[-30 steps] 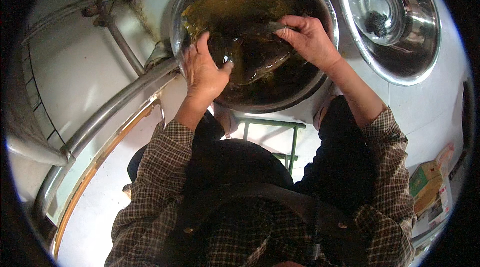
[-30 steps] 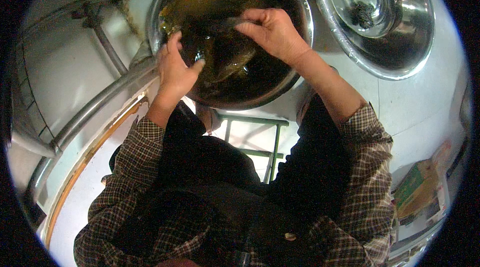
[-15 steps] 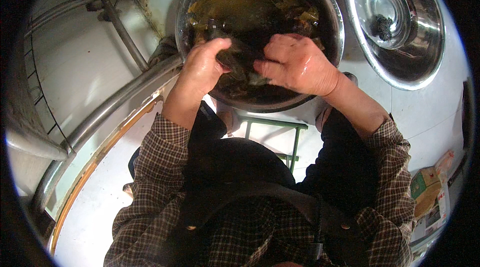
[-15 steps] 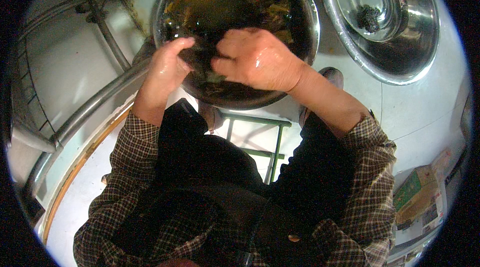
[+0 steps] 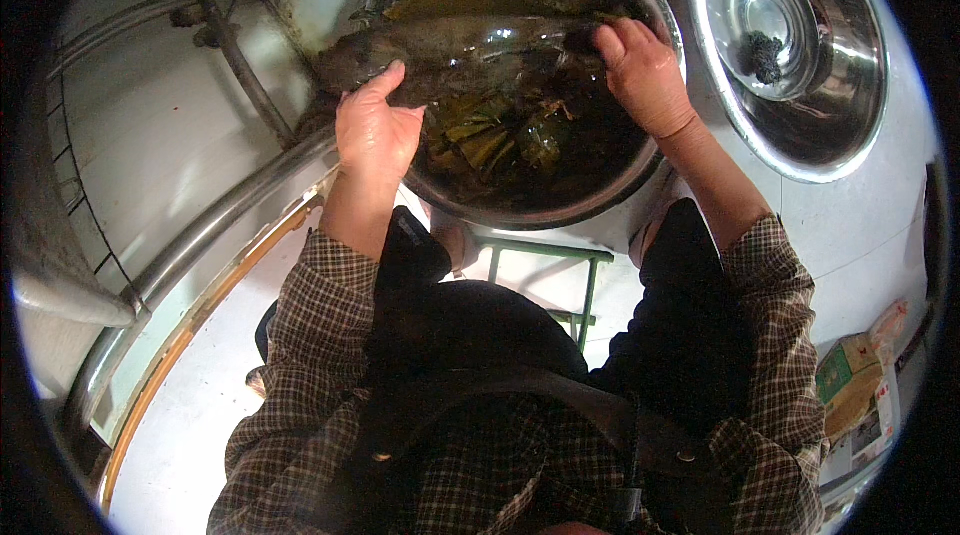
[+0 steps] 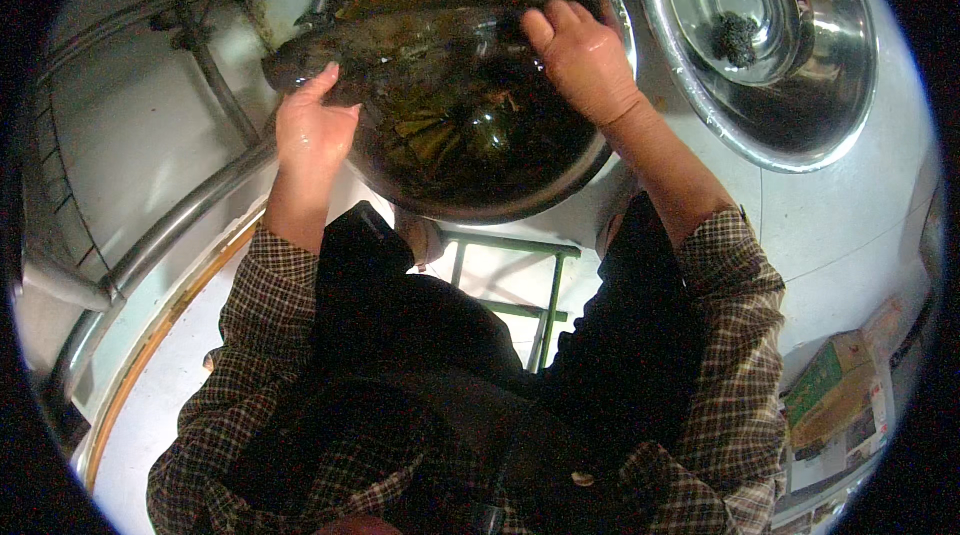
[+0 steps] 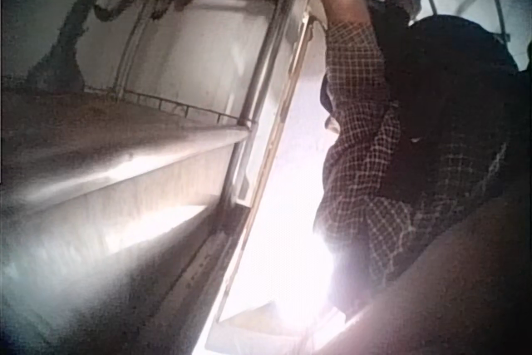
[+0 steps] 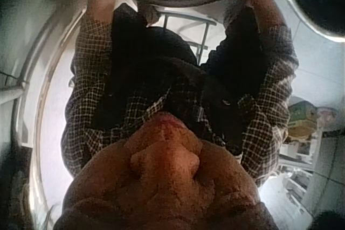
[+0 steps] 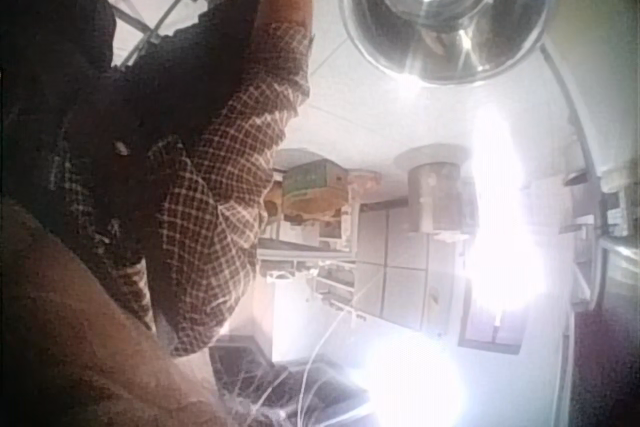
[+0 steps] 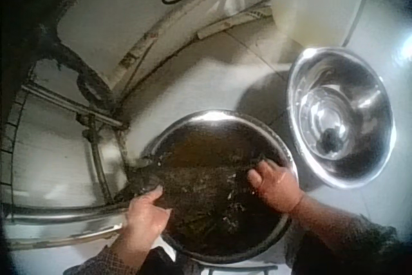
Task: The person washes large sheets of seaweed in a metal bowl filled with water. They repeatedly submerge, lift, and rub the seaweed by hand, occasionally transferring pieces to a second bowl. The task continues with the same repetitive motions.
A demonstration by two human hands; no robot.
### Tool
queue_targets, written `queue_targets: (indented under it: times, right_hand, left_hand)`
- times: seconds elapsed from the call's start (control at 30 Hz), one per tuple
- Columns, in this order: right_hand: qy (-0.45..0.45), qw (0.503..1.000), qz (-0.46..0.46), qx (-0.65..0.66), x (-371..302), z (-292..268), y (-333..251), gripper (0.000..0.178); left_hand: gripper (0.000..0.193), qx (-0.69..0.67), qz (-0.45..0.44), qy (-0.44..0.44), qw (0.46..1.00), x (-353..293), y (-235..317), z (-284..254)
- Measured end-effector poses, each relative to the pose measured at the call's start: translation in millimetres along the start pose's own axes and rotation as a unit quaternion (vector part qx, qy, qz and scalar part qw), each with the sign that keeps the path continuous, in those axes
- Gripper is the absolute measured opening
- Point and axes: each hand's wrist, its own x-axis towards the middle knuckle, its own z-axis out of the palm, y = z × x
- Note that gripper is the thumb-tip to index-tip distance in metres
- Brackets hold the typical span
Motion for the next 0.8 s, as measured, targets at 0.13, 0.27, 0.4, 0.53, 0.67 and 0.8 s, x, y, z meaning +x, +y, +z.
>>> queue_targets:
  times: [0.13, 0.27, 0.4, 0.53, 0.67, 0.8]
  right_hand:
    - [-0.081, 0.995, -0.042, -0.040, -17.2, 2.4, -16.1, 0.015]
    - [-0.205, 0.972, -0.070, -0.094, -30.0, 3.4, -24.3, 0.020]
    - [-0.280, 0.955, -0.025, -0.099, -42.8, 2.7, -23.9, 0.028]
    - [-0.138, 0.990, -0.005, 0.022, -28.9, -31.9, -13.5, 0.015]
    - [0.080, 0.988, 0.128, 0.038, -16.0, -76.7, 28.6, 0.014]
    - [0.039, 0.936, 0.311, -0.159, -51.8, -75.2, 119.2, 0.034]
  left_hand:
    - [0.043, 0.001, -0.073, 0.079, 0.994, 11.7, -22.9, -16.2]
    - [0.044, 0.030, -0.108, 0.064, 0.992, 8.6, -33.1, -23.4]
    - [0.040, 0.132, -0.111, -0.009, 0.985, 16.0, -48.7, -37.9]
    - [0.036, 0.118, -0.091, -0.069, 0.986, 17.4, -60.2, -47.1]
    - [0.031, 0.108, -0.094, -0.036, 0.989, 10.9, -63.5, -39.0]
    - [0.028, 0.106, -0.103, -0.029, 0.989, 10.2, -66.5, -34.9]
